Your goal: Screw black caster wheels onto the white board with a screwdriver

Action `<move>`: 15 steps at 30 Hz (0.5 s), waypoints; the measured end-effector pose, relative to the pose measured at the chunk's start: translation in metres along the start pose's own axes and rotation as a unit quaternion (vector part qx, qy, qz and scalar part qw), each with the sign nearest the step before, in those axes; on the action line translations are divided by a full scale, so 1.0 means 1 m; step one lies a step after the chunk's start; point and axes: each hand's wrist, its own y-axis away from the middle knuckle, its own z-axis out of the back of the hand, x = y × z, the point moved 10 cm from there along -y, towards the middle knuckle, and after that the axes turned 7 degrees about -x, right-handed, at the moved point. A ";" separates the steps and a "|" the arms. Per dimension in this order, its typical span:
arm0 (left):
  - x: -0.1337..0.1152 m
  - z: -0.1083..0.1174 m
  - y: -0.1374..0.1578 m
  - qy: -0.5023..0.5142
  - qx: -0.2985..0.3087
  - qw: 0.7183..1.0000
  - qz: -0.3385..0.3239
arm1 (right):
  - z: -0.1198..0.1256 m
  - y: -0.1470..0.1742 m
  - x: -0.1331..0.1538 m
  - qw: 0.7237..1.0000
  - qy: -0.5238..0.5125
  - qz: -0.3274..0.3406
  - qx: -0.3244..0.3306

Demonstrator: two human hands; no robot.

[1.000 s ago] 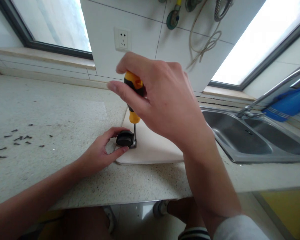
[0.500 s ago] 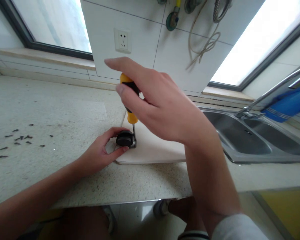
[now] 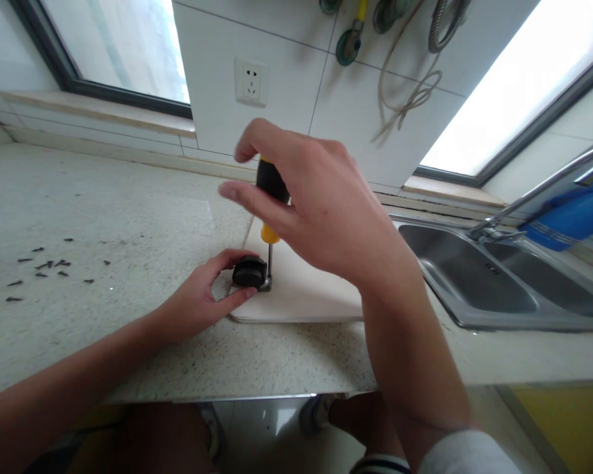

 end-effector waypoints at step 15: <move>0.000 0.000 0.000 -0.009 -0.006 1.000 -0.004 | -0.006 0.001 -0.001 0.999 -0.036 0.008 0.037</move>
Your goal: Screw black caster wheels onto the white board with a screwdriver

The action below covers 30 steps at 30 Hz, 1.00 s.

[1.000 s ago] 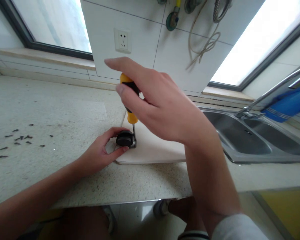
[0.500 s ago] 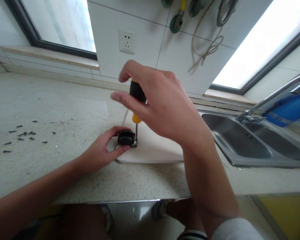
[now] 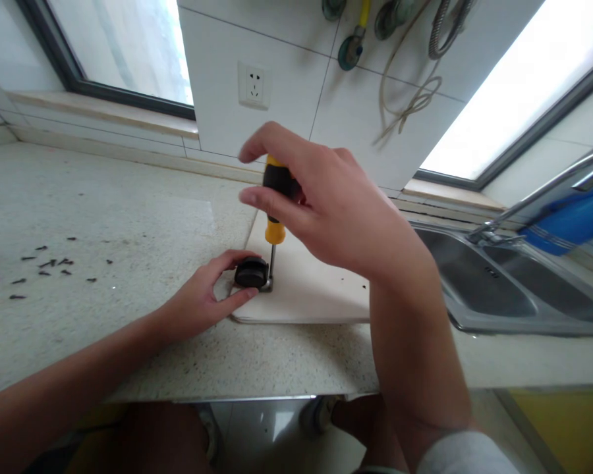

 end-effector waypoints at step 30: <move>-0.001 -0.002 -0.001 0.005 0.008 1.000 -0.004 | -0.008 -0.001 -0.003 0.997 -0.066 0.005 0.038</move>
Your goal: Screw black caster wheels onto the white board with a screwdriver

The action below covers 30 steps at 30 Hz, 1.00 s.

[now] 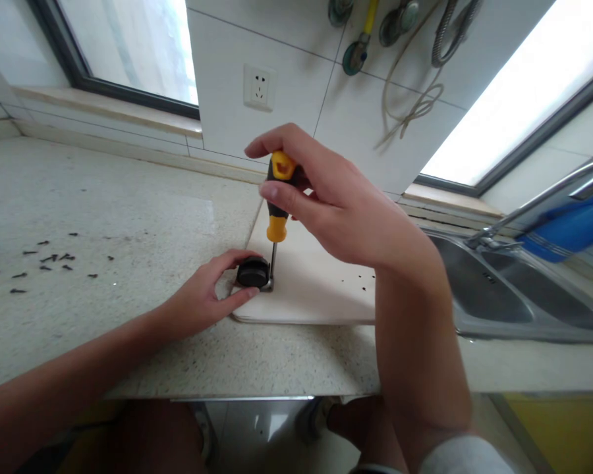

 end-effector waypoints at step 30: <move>0.002 0.002 0.002 -0.009 -0.013 1.000 -0.001 | -0.011 -0.004 0.006 0.995 0.092 -0.025 -0.023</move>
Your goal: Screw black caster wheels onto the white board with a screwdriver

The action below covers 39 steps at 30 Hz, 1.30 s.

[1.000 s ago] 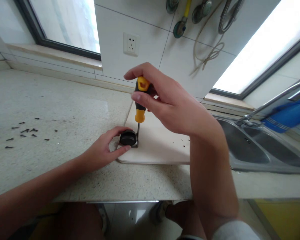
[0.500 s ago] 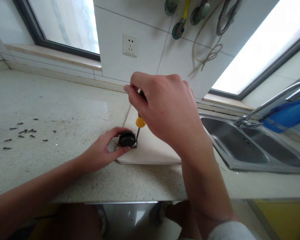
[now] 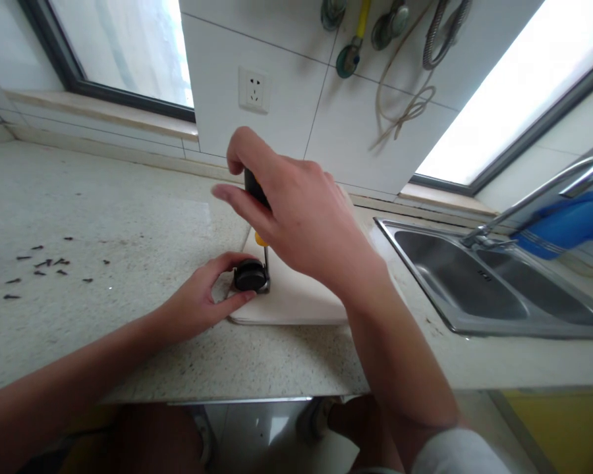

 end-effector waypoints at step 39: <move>-0.014 -0.003 -0.002 0.001 0.016 1.000 -0.005 | 0.036 0.003 -0.010 0.985 -0.073 -0.030 -0.150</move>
